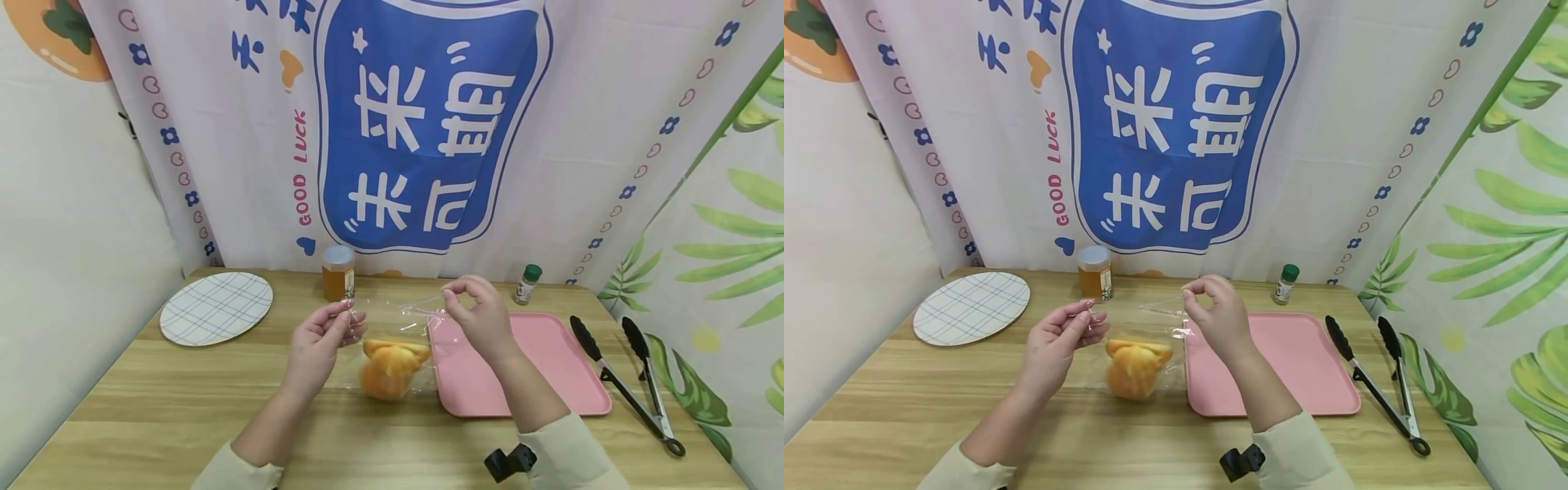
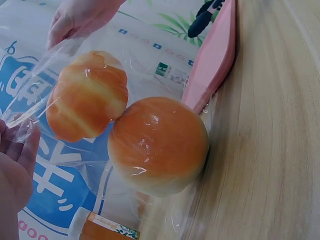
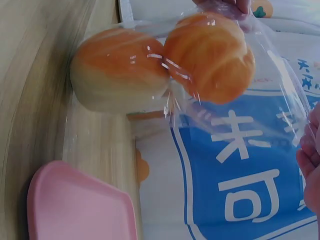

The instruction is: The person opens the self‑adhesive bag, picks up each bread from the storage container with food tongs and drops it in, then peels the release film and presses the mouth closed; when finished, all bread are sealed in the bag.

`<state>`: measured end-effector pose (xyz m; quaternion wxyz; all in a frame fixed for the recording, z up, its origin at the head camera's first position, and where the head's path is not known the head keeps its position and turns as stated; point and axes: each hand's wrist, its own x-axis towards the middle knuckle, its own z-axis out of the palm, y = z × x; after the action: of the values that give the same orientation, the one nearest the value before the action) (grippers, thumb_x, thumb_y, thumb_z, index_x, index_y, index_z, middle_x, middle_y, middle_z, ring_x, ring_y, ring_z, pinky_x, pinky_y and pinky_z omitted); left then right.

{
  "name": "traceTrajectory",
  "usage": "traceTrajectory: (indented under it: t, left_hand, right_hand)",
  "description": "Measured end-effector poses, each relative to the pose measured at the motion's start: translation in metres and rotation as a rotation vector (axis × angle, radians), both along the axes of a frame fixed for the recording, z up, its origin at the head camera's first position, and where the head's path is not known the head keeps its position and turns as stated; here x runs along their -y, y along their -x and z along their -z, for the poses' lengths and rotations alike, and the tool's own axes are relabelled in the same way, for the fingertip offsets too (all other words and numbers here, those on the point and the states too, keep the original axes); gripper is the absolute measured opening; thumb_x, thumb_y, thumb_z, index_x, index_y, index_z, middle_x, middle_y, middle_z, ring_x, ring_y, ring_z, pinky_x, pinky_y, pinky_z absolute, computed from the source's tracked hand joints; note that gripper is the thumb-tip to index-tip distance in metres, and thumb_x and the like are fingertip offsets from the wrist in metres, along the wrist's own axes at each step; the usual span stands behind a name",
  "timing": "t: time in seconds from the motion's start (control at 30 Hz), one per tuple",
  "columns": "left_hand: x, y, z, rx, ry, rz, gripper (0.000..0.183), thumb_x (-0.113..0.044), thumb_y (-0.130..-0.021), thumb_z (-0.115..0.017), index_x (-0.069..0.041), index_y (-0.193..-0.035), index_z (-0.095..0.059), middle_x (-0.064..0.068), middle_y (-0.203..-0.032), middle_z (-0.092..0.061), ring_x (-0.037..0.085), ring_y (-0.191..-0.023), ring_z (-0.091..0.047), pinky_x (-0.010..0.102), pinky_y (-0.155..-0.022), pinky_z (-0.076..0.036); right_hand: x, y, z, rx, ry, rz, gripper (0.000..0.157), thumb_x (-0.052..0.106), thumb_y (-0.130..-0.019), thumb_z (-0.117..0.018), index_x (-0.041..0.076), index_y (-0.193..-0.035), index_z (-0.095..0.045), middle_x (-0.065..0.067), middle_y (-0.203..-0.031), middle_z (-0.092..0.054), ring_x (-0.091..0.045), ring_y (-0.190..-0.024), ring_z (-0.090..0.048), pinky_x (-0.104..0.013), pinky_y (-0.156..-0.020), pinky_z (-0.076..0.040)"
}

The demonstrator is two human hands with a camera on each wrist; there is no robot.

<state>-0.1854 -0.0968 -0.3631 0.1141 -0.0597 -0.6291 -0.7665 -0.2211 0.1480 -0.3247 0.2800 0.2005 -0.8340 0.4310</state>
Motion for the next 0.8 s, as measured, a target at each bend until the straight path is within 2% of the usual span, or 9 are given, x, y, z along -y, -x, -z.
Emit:
traceTrajectory:
  t: [0.23, 0.43, 0.57, 0.63, 0.8]
  left_hand:
    - [0.0, 0.0, -0.001, 0.01, -0.007, -0.013, 0.025, 0.001, -0.098, -0.051, 0.012, -0.12, -0.057, -0.006, -0.088, -0.077, 0.007, -0.077, -0.073, 0.026, -0.072, -0.063]
    - [0.0, -0.001, -0.002, 0.013, -0.003, -0.018, 0.025, 0.002, -0.098, -0.051, 0.012, -0.121, -0.057, 0.001, -0.093, -0.077, 0.007, -0.078, -0.073, 0.027, -0.073, -0.063]
    - [0.0, 0.0, -0.001, 0.018, -0.007, -0.017, 0.025, 0.003, -0.098, -0.051, 0.012, -0.121, -0.057, 0.005, -0.095, -0.077, 0.008, -0.078, -0.074, 0.028, -0.074, -0.063]
    - [0.0, 0.0, -0.002, 0.018, -0.01, -0.014, 0.025, 0.003, -0.098, -0.051, 0.012, -0.121, -0.057, 0.005, -0.094, -0.077, 0.008, -0.078, -0.074, 0.028, -0.075, -0.063]
    - [0.0, 0.0, -0.002, 0.02, -0.013, -0.013, 0.025, 0.003, -0.098, -0.05, 0.011, -0.121, -0.057, 0.005, -0.095, -0.077, 0.008, -0.078, -0.074, 0.028, -0.075, -0.063]
  right_hand:
    - [-0.021, 0.001, 0.002, 0.018, 0.066, 0.042, 0.004, 0.002, -0.089, -0.067, 0.0, -0.088, -0.07, -0.013, -0.096, -0.069, -0.016, -0.095, -0.059, -0.024, -0.088, -0.047]
    - [-0.039, 0.002, 0.004, 0.03, 0.08, 0.098, 0.005, 0.003, -0.089, -0.067, -0.001, -0.088, -0.069, -0.014, -0.097, -0.07, 0.002, -0.095, -0.053, -0.02, -0.089, -0.044]
    - [-0.05, 0.002, 0.006, 0.05, 0.089, 0.131, 0.006, 0.004, -0.089, -0.066, -0.002, -0.089, -0.069, -0.013, -0.099, -0.069, 0.008, -0.094, -0.05, -0.018, -0.09, -0.043]
    - [-0.055, 0.001, 0.006, 0.04, 0.096, 0.142, 0.006, 0.002, -0.089, -0.065, -0.002, -0.089, -0.068, -0.007, -0.097, -0.067, 0.009, -0.093, -0.05, -0.015, -0.088, -0.043]
    - [-0.068, -0.001, 0.007, -0.004, 0.116, 0.174, 0.007, 0.001, -0.091, -0.064, -0.004, -0.088, -0.068, 0.019, -0.092, -0.057, 0.008, -0.09, -0.05, -0.009, -0.081, -0.042]
